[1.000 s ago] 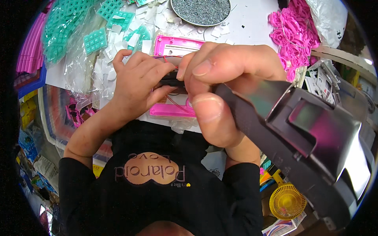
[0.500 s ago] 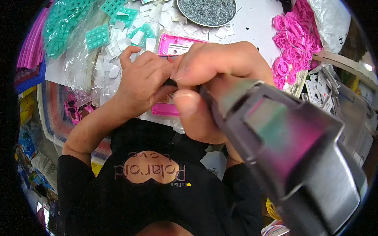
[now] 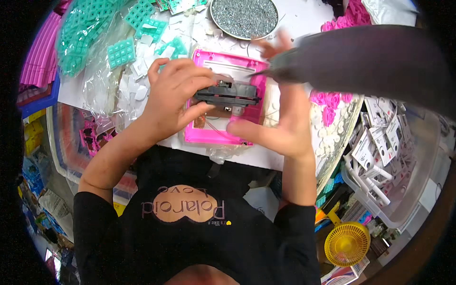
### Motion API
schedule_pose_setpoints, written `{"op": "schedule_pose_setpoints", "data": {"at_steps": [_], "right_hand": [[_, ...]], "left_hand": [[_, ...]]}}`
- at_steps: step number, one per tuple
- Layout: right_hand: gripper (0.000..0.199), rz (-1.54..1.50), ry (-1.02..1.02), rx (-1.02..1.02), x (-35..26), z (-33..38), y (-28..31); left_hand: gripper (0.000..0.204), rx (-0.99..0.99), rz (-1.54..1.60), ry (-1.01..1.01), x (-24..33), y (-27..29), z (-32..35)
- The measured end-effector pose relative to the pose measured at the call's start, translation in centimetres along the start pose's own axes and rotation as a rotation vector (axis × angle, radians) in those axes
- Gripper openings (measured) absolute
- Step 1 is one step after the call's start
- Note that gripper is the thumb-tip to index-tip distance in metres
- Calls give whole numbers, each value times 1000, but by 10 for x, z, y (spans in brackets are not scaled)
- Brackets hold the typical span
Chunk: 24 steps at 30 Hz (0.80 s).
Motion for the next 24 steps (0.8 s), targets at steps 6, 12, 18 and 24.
{"op": "schedule_pose_setpoints", "data": {"at_steps": [6, 12, 18, 24], "right_hand": [[52, 235, -122, -76, 27, 18, -6], [39, 315, -463, -158, 55, -15, -2], [58, 799, -477, -223, 70, -43, 13], [44, 673, 22, -301, 20, -25, -4]], "left_hand": [[68, 32, 115, 117, -15, 1, -5], [67, 134, 39, 48, 2, 10, -2], [61, 28, -141, 25, 11, -3, -6], [64, -17, -157, 51, 12, -7, -10]]}}
Point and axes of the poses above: each hand's wrist, its own z-axis away from the middle knuckle, its own y-axis out of the back of the hand, x = y × z, the point moved 10 cm from there along -z, towards the middle knuckle, and after that the axes turned 1 degree about z, right-handed, at the moved point
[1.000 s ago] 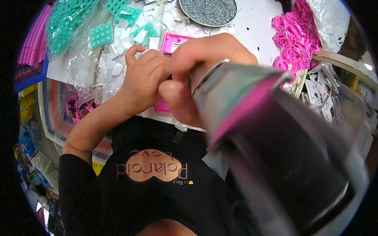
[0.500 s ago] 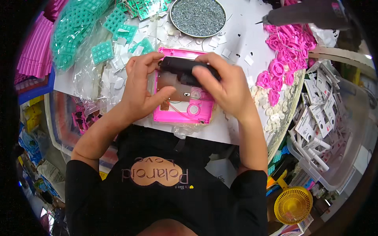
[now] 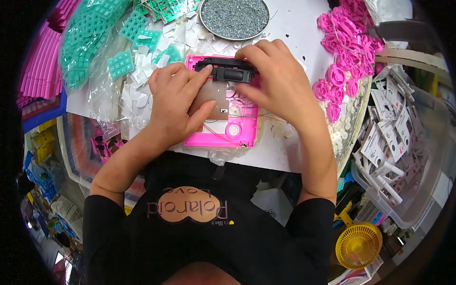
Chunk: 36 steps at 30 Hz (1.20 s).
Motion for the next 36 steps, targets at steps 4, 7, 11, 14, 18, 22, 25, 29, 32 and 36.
{"op": "schedule_pose_setpoints", "data": {"at_steps": [4, 7, 11, 14, 18, 22, 25, 29, 32, 36], "right_hand": [[48, 58, 140, 316, -5, 18, -4], [51, 184, 54, 374, -9, 29, -16], [42, 31, 28, 220, -1, 19, -5], [34, -320, -52, 268, 55, 25, 5], [32, -1010, -292, 523, 117, 18, 17], [109, -1363, 337, 79, -33, -32, 78], [122, -1223, 762, -393, -82, -22, 104], [90, -1251, 553, -21, -76, -38, 100], [72, -989, -83, 529, -31, -24, 97], [55, -1305, 196, 686, -8, -11, 85]], "left_hand": [[65, -24, -61, 31, 2, 0, 0], [62, -20, -120, 38, 6, 4, -2], [50, -38, -112, -5, 8, 11, -14], [33, -206, 54, -18, -19, 6, -48], [16, -15, -79, -96, -53, -10, -126], [16, -451, -347, -50, -78, -79, -154], [15, -369, -334, -83, -72, -85, -158], [16, -232, -304, -70, -70, -64, -154], [12, -312, -196, -98, -37, -46, -153], [10, -44, -86, -314, 6, 2, -99]]}}
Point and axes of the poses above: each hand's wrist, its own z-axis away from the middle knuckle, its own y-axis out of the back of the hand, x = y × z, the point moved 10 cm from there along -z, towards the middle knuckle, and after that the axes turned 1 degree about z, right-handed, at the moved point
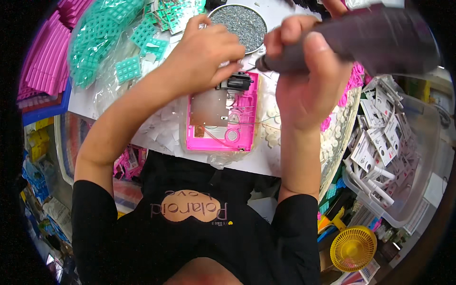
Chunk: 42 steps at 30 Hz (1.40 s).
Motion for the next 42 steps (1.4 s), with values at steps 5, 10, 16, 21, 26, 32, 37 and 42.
{"op": "schedule_pose_setpoints", "data": {"at_steps": [5, 10, 16, 21, 26, 32, 37, 42], "right_hand": [[36, -104, 67, -254, -22, 15, -16], [31, -112, 50, -285, -16, 18, -19], [26, -12, 39, -164, -1, 18, -9], [24, -66, 21, 16, 27, 15, 17], [13, 227, 4, -100, 36, 17, 2], [18, 257, -24, -132, 48, 19, 3], [23, 21, -261, -252, 58, 4, 5], [38, 210, -203, 378, -10, -22, 51]], "left_hand": [[8, 48, 344, 83, 11, -4, 22], [8, 44, 454, 149, 9, -7, 25], [24, 193, 152, 198, 15, 9, 24], [30, -44, 90, 206, 8, -23, 35], [30, -40, 92, 206, 10, -22, 37], [31, -56, 159, 188, 8, -24, 32], [29, -228, 286, 185, 8, -37, 27], [37, 48, 298, 176, 27, 62, 48]]}}
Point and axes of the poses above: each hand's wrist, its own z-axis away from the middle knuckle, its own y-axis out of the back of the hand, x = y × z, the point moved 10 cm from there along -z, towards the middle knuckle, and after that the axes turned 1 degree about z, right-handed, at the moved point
